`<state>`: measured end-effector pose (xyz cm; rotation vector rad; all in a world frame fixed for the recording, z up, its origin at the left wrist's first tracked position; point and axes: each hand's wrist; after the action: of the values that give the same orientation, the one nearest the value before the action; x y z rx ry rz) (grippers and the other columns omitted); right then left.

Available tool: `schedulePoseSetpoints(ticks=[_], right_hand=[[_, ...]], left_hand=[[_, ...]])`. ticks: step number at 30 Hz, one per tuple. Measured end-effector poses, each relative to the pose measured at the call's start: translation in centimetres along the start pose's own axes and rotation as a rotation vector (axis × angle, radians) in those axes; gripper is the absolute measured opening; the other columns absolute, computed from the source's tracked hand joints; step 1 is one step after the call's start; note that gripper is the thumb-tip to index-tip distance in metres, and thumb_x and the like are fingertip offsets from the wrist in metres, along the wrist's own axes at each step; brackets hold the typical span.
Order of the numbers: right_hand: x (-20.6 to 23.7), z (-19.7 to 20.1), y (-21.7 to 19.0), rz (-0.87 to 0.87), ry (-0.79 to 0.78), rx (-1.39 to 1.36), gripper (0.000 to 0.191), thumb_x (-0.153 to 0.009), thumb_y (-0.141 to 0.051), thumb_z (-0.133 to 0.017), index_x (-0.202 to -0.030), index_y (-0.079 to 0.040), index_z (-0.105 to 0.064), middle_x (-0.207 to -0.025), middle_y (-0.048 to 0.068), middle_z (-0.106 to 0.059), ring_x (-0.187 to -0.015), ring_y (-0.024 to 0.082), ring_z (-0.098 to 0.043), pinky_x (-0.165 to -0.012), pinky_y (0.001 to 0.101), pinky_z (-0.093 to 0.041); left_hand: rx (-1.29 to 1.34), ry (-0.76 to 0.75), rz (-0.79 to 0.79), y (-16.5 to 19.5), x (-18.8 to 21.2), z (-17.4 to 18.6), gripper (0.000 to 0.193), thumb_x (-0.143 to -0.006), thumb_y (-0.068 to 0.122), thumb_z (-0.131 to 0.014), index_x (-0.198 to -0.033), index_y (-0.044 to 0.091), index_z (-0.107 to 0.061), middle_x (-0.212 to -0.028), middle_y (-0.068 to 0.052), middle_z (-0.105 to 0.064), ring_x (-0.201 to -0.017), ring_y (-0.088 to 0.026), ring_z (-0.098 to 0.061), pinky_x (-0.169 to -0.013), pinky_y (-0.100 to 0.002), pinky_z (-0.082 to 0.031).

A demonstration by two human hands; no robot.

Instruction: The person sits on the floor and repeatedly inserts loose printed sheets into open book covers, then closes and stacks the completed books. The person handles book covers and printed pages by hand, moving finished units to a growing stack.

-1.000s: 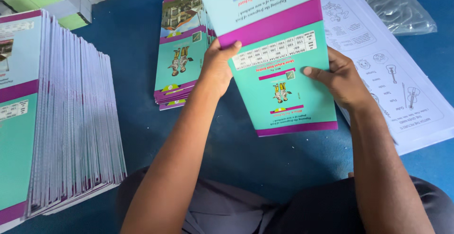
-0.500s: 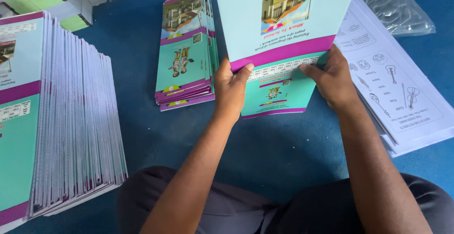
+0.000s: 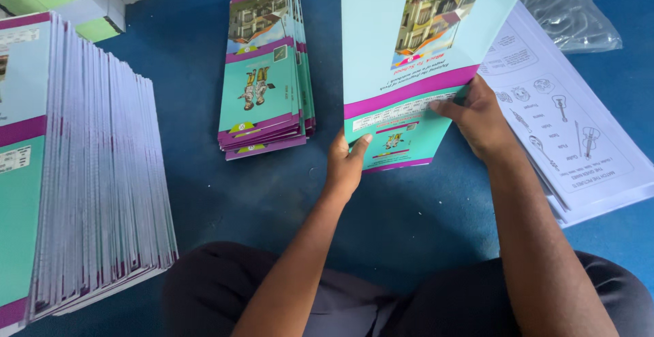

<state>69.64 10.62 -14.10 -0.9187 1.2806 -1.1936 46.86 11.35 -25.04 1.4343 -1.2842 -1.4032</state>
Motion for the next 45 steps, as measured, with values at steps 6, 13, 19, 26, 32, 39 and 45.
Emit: schedulePoseSetpoints(ticks=[6,13,19,26,32,39,45], right_hand=[[0.1,1.0,1.4,-0.06,-0.072,0.125,0.042,-0.089,-0.001,-0.069,-0.13,0.0,-0.061,-0.123,0.013,-0.071,-0.117,0.023,-0.066,-0.107,0.0369,-0.049],[0.4,1.5,5.9,-0.236,-0.127,0.467,0.035,-0.09,-0.007,-0.073,-0.122,0.002,-0.066,-0.117,0.015,-0.074,-0.112,0.024,-0.069,-0.099,0.0387,-0.052],[1.0,1.2,6.6,-0.056,-0.125,0.373,0.03,-0.09,-0.007,-0.07,-0.119,0.002,-0.068,-0.108,0.016,-0.076,-0.101,0.022,-0.071,-0.09,0.0361,-0.055],[1.7,-0.8,1.4,-0.031,-0.214,0.439,0.033,-0.093,-0.011,-0.068,-0.124,0.0,-0.066,-0.102,0.015,-0.076,-0.09,0.024,-0.072,-0.081,0.0379,-0.057],[3.3,-5.3,-4.2,-0.042,-0.315,0.306,0.039,-0.093,-0.013,-0.063,-0.131,-0.003,-0.062,-0.102,0.014,-0.076,-0.088,0.022,-0.073,-0.075,0.0372,-0.059],[3.8,-10.7,-8.4,-0.006,-0.427,0.177,0.037,-0.093,-0.015,-0.066,-0.127,0.0,-0.064,-0.096,0.012,-0.077,-0.082,0.019,-0.071,-0.069,0.035,-0.057],[4.1,-16.9,-11.1,0.068,-0.558,-0.014,0.04,-0.094,-0.015,-0.066,-0.131,0.0,-0.062,-0.098,0.011,-0.074,-0.08,0.019,-0.07,-0.064,0.0332,-0.058]], left_hand=[[-0.011,0.006,0.023,0.3,-0.4,0.1,0.033,-0.101,0.011,-0.061,-0.133,0.003,-0.061,-0.119,-0.009,-0.073,-0.11,-0.015,-0.067,-0.098,-0.033,-0.052],[0.011,-0.009,-0.065,-0.4,-0.1,-0.3,0.037,-0.099,0.008,-0.061,-0.135,0.002,-0.06,-0.121,-0.009,-0.072,-0.112,-0.015,-0.067,-0.1,-0.033,-0.052],[-0.048,0.075,-0.029,0.5,-0.7,-0.3,0.031,-0.097,0.004,-0.062,-0.128,0.0,-0.065,-0.112,-0.009,-0.076,-0.102,-0.015,-0.069,-0.094,-0.032,-0.054],[-0.179,0.145,-0.205,6.2,-2.6,3.3,0.038,-0.092,0.001,-0.068,-0.127,0.0,-0.055,-0.117,-0.014,-0.069,-0.109,-0.022,-0.068,-0.097,-0.035,-0.052],[-0.372,0.174,-0.218,13.2,-2.8,8.0,0.043,-0.087,0.004,-0.07,-0.128,0.0,-0.057,-0.116,-0.015,-0.071,-0.108,-0.027,-0.07,-0.094,-0.037,-0.052],[-0.42,0.221,-0.076,19.9,-2.2,14.3,0.04,-0.083,0.004,-0.071,-0.122,0.002,-0.061,-0.108,-0.012,-0.074,-0.097,-0.022,-0.073,-0.084,-0.035,-0.057],[-0.457,0.269,-0.009,24.8,-0.8,20.9,0.041,-0.082,0.001,-0.071,-0.122,0.002,-0.061,-0.108,-0.01,-0.074,-0.097,-0.019,-0.071,-0.083,-0.034,-0.058]])
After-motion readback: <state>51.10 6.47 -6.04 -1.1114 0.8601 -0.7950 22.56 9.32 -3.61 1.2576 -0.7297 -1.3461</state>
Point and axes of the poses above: each hand's wrist, its own x-axis away from the middle knuckle, its own z-axis out of the back of the hand, y = z × x
